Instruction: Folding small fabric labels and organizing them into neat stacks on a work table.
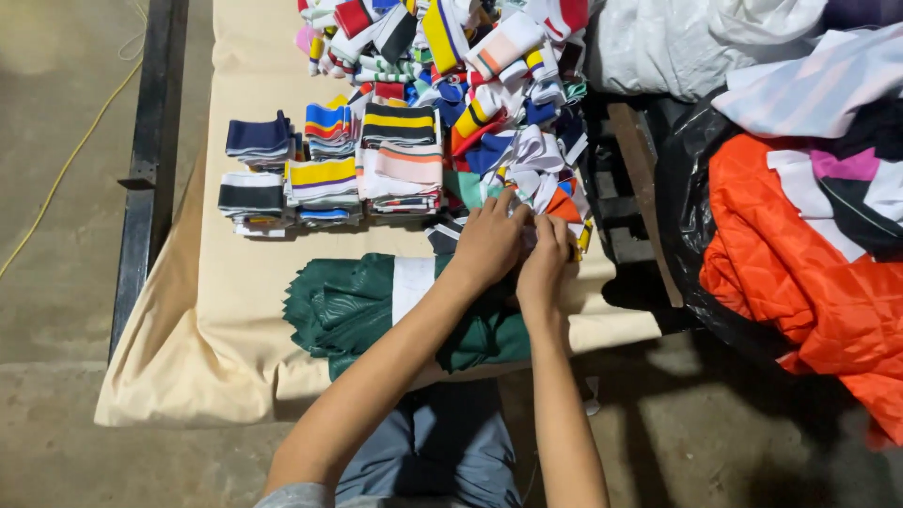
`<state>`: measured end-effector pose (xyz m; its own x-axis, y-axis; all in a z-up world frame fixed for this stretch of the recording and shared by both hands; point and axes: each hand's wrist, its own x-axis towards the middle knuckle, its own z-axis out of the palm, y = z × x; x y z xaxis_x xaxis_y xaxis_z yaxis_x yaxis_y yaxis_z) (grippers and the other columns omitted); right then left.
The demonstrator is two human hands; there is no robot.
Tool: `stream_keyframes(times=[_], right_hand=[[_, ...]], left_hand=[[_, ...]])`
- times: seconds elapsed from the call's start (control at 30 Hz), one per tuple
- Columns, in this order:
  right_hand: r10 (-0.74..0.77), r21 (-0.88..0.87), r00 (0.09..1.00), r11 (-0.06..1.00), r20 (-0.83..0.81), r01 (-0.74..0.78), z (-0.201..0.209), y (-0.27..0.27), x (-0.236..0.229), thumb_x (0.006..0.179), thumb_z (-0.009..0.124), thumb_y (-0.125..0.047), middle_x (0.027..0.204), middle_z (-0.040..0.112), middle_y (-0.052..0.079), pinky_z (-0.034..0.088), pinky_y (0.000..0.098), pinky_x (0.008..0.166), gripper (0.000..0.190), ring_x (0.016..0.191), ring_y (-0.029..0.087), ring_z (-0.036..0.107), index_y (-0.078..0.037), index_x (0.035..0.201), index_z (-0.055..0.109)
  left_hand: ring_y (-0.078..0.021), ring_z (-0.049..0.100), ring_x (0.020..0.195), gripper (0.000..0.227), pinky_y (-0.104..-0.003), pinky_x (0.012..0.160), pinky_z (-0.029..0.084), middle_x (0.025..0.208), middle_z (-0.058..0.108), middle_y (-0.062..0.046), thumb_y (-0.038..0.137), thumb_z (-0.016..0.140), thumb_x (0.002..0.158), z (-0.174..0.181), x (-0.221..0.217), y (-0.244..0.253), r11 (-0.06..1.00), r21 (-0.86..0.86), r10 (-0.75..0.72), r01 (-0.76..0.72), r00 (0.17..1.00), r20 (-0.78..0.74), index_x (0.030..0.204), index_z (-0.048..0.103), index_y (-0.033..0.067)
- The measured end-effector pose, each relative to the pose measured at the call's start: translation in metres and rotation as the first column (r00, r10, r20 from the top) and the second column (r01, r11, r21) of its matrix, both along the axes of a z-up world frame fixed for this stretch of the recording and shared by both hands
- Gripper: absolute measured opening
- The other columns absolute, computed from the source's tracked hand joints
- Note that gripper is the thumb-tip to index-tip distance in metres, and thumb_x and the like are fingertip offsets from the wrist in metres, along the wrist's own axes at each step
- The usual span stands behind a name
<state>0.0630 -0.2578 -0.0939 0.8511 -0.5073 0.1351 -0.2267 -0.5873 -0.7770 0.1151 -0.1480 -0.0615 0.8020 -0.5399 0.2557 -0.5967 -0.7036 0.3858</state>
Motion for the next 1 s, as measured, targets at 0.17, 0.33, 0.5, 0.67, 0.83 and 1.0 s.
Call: stream_keyframes(times=[0.17, 0.33, 0.5, 0.67, 0.83, 1.0], right_hand=[[0.097, -0.299, 0.947, 0.954, 0.306, -0.002, 0.006, 0.006, -0.003, 0.089, 0.074, -0.006, 0.102, 0.062, 0.004, 0.054, 0.0414, 0.090, 0.017, 0.102, 0.030, 0.066, -0.011, 0.102, 0.065], [0.188, -0.279, 0.882, 0.958, 0.433, -0.067, 0.037, 0.017, -0.003, 0.093, 0.072, -0.005, 0.098, 0.067, 0.004, 0.055, 0.0390, 0.086, 0.007, 0.099, 0.029, 0.070, -0.009, 0.098, 0.068], [0.166, -0.198, 0.888, 0.976, 0.429, -0.087, 0.053, 0.023, -0.003, 0.084, 0.067, 0.006, 0.101, 0.065, 0.003, 0.055, 0.0418, 0.088, 0.025, 0.102, 0.031, 0.068, -0.010, 0.103, 0.069], [0.117, -0.164, 0.845, 0.986, 0.522, -0.035, 0.073, 0.029, 0.030, 0.092, 0.068, -0.004, 0.092, 0.068, 0.004, 0.054, 0.0332, 0.069, 0.008, 0.086, 0.028, 0.071, -0.012, 0.096, 0.069], [0.147, -0.173, 0.907, 0.981, 0.395, -0.083, 0.090, 0.028, 0.096, 0.089, 0.074, -0.015, 0.096, 0.069, 0.011, 0.056, 0.0418, 0.069, 0.025, 0.083, 0.035, 0.072, -0.007, 0.112, 0.069], [0.085, -0.324, 0.992, 0.945, 0.091, -0.051, 0.068, 0.014, 0.143, 0.084, 0.081, -0.033, 0.094, 0.066, -0.002, 0.055, 0.0431, 0.075, 0.023, 0.092, 0.027, 0.071, -0.021, 0.103, 0.074]], left_hand=[[-0.0428, 0.066, 0.104, 0.062, -0.051, 0.081, 0.057, 0.119, 0.059, -0.019, 0.011, 0.068, 0.084, 0.007, 0.008, 0.006, 0.993, -0.115, -0.021, 0.008, 0.994, -0.110, 0.143, 0.051, 0.0095], [-0.0422, 0.067, 0.100, 0.054, -0.050, 0.079, 0.057, 0.110, 0.062, -0.018, 0.023, 0.062, 0.088, 0.010, 0.017, 0.011, 0.959, -0.266, 0.030, -0.094, 0.971, -0.235, 0.141, 0.056, 0.0095], [-0.0382, 0.065, 0.100, 0.040, -0.046, 0.080, 0.056, 0.106, 0.061, -0.014, 0.028, 0.060, 0.093, 0.022, 0.014, 0.016, 0.922, -0.333, 0.132, -0.199, 0.968, -0.212, 0.129, 0.068, 0.0104], [-0.0473, 0.058, 0.116, 0.041, -0.057, 0.090, 0.056, 0.135, 0.049, -0.024, 0.011, 0.056, 0.093, 0.031, 0.013, 0.018, 0.841, -0.477, 0.181, -0.256, 0.964, -0.196, 0.133, 0.062, 0.0038], [-0.0463, 0.059, 0.121, 0.034, -0.055, 0.093, 0.056, 0.131, 0.054, -0.022, 0.011, 0.055, 0.094, -0.003, 0.026, 0.009, 0.852, -0.443, 0.152, -0.281, 0.940, -0.304, 0.127, 0.062, 0.0050], [-0.0413, 0.062, 0.115, 0.037, -0.050, 0.092, 0.057, 0.123, 0.055, -0.017, 0.006, 0.054, 0.090, -0.009, 0.028, 0.008, 0.794, -0.510, 0.149, -0.330, 0.920, -0.362, 0.127, 0.056, 0.0093]])
